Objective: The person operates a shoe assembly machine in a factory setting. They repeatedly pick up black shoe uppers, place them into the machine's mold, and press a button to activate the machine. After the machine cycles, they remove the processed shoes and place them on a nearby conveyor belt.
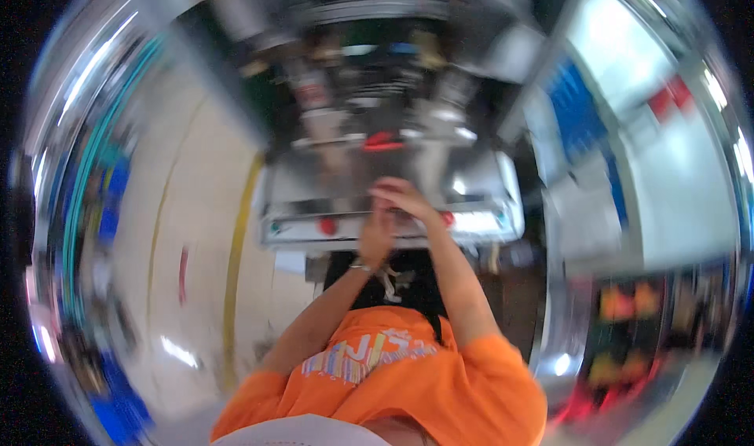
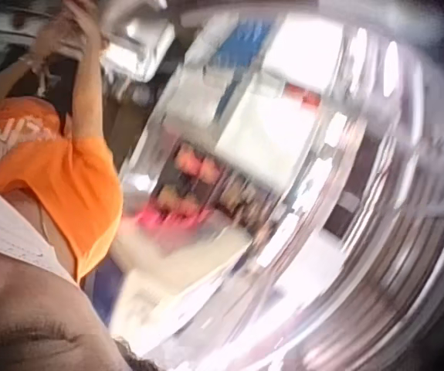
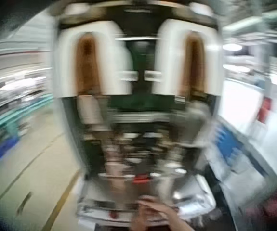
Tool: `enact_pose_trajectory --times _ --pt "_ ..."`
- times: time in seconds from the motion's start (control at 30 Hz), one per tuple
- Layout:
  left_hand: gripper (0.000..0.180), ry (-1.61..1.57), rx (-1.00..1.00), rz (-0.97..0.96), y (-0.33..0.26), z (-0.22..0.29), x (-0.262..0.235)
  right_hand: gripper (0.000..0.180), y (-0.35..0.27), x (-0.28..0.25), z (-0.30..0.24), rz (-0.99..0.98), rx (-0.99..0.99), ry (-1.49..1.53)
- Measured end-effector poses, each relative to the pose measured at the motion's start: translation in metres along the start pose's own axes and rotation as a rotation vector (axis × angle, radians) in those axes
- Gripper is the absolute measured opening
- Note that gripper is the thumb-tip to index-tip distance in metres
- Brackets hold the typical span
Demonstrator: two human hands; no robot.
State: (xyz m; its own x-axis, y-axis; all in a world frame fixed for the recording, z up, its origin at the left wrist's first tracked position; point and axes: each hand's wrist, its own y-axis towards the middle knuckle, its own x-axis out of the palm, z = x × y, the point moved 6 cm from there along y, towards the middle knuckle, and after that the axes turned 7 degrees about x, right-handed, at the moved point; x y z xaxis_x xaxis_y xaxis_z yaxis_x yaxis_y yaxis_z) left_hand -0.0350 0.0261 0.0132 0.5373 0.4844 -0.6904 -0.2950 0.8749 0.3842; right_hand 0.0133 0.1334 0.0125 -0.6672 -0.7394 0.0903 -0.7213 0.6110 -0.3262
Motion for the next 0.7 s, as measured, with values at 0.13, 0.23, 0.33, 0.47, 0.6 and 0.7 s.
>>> enact_pose_trajectory --times 0.13,0.23,0.33,0.47,0.6,0.7 --pt "0.051 -0.03 0.088 0.099 0.004 0.005 -0.001 0.024 -0.006 0.006 -0.015 -0.025 -0.139 -0.034" --pt "0.047 -0.059 0.13 0.088 0.003 0.014 -0.003 0.025 -0.003 0.007 -0.016 -0.048 -0.29 -0.088" --pt "0.045 -0.123 0.127 0.054 0.008 0.027 -0.006 0.024 0.008 -0.003 0.002 -0.074 -0.189 0.002" --pt "0.043 -0.101 0.105 0.051 0.005 0.027 -0.008 0.022 0.012 0.0 0.002 -0.041 -0.245 0.037" --pt "0.043 -0.078 0.174 0.113 0.006 0.031 -0.011 0.019 0.014 0.0 0.003 0.056 -0.288 0.021" --pt "0.042 -0.072 0.193 0.134 0.008 0.029 -0.014 0.016 0.003 -0.001 -0.001 0.15 -0.369 0.073"
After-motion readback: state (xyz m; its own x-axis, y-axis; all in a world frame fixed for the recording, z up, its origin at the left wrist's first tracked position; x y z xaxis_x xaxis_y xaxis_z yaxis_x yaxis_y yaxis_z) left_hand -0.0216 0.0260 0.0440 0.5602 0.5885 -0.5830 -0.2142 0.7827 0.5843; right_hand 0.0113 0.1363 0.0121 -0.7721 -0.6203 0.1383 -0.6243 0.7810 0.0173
